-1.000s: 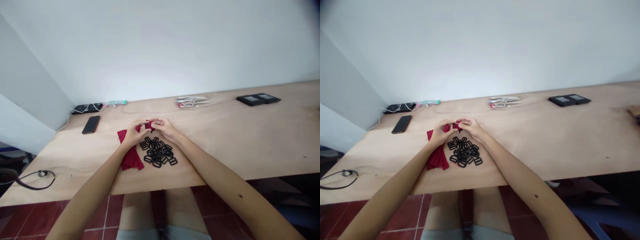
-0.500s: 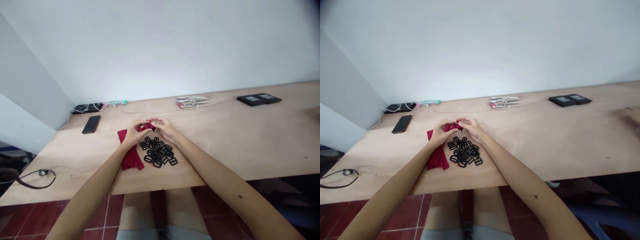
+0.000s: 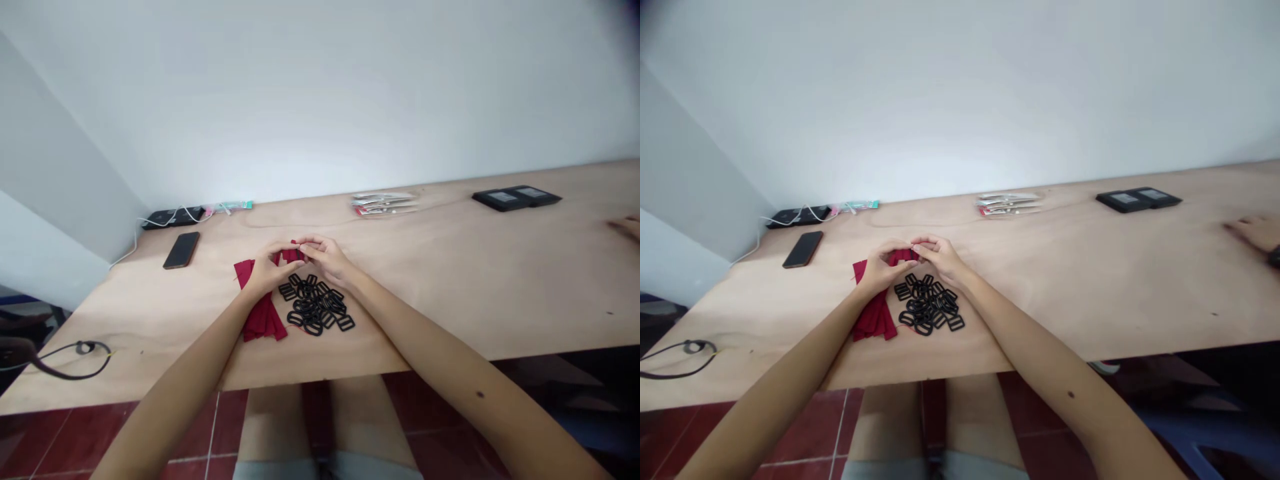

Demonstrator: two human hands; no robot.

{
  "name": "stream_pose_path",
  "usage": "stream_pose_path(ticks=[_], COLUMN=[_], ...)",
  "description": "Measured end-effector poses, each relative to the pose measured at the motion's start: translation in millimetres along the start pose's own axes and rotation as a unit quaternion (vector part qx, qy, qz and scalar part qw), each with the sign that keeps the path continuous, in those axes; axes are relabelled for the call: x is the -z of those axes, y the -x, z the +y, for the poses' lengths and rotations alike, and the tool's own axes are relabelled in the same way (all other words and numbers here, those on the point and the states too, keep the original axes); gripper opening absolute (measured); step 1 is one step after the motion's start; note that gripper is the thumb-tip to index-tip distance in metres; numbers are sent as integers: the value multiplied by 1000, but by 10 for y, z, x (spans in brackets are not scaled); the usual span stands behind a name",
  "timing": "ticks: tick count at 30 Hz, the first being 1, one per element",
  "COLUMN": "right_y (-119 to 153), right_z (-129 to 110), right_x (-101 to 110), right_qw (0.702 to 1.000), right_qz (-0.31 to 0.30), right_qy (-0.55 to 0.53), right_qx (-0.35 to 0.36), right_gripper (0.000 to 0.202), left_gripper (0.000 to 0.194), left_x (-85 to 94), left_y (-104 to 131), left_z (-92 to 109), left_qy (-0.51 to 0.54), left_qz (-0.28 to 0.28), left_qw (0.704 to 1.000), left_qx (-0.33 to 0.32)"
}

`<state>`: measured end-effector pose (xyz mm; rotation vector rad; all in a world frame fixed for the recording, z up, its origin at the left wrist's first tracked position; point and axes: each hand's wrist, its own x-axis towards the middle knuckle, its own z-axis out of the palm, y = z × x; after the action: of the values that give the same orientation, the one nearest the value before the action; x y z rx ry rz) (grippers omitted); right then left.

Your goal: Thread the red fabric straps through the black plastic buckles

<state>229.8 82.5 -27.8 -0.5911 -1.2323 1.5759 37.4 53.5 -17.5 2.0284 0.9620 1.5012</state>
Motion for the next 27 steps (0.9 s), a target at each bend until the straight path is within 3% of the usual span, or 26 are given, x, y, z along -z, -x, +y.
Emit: stream_pose_path(ticks=[5,9,14,21,27], right_y=[2,-5,15,13,-13], right_z=[19,39,55,52,-7], right_x=[-43,-31,-66,-109,-64], right_qw=[1000,999,995,987,989], right_qz=[0,-15,-64,-31,11], right_qy=[-7,20,72,138,110], right_qx=[11,22,36,81,99], right_gripper=[49,58,64,37,33], left_gripper=[37,55,54,42,46], left_x=[-16,-10,-5,-22,6], left_y=[0,25,69,89,64], left_z=[0,-38,-35,-4,-17], left_qy=[-11,-22,-79,-118,-119], left_qz=[28,57,30,11,18], left_qw=[999,997,996,992,992], left_qx=[15,35,-9,-32,-25])
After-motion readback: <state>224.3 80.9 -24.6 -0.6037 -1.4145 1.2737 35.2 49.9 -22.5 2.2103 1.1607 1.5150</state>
